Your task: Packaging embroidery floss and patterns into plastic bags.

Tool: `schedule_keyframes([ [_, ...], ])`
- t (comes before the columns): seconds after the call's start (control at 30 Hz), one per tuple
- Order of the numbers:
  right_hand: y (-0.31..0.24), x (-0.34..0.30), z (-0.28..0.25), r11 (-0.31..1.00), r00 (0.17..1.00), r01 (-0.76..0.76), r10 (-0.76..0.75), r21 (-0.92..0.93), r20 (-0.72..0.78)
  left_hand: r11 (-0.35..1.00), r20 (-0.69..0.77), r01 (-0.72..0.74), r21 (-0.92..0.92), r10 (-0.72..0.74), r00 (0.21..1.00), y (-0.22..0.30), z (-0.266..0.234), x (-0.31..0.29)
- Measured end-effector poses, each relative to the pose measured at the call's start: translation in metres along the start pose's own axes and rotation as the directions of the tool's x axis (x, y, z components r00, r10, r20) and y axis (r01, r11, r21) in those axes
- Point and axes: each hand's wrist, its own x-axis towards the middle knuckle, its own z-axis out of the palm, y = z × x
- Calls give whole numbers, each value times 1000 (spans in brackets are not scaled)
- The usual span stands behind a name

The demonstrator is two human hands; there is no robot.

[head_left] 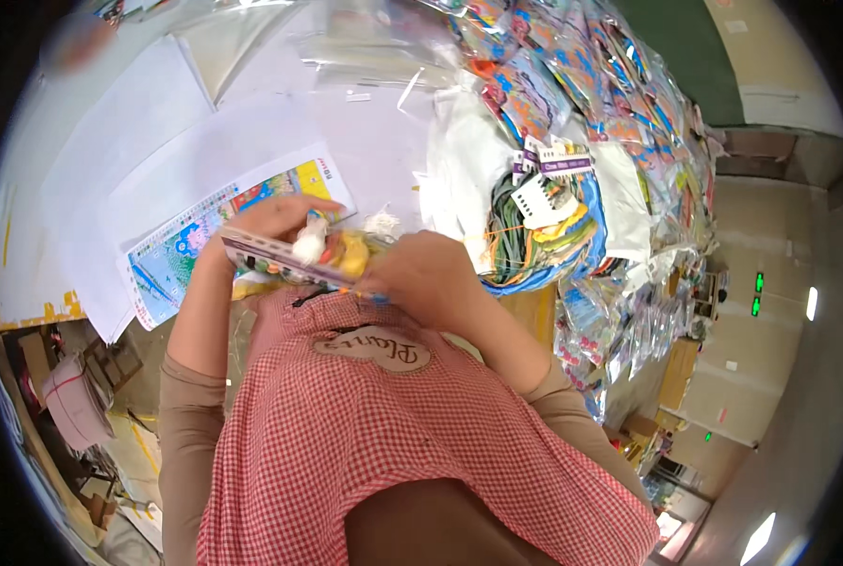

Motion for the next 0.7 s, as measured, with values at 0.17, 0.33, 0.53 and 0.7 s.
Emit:
schedule_keyframes([
  [0.17,-55,67,-10,926,935,344,-324,156,-142,991,-293,-115,-72,89,952,21,10,-6],
  [0.33,-32,121,-42,932,923,339,-356,-127,-144,454,-283,-386,-803,279,918,10,59,-27],
  [0.53,67,110,-57,972,828,-221,144,-81,-542,223,-288,-257,-940,-122,950,8,45,-88],
  [0.7,114,102,-29,921,689,-378,347,93,-636,901,-218,254,-351,-342,914,-41,-30,-184],
])
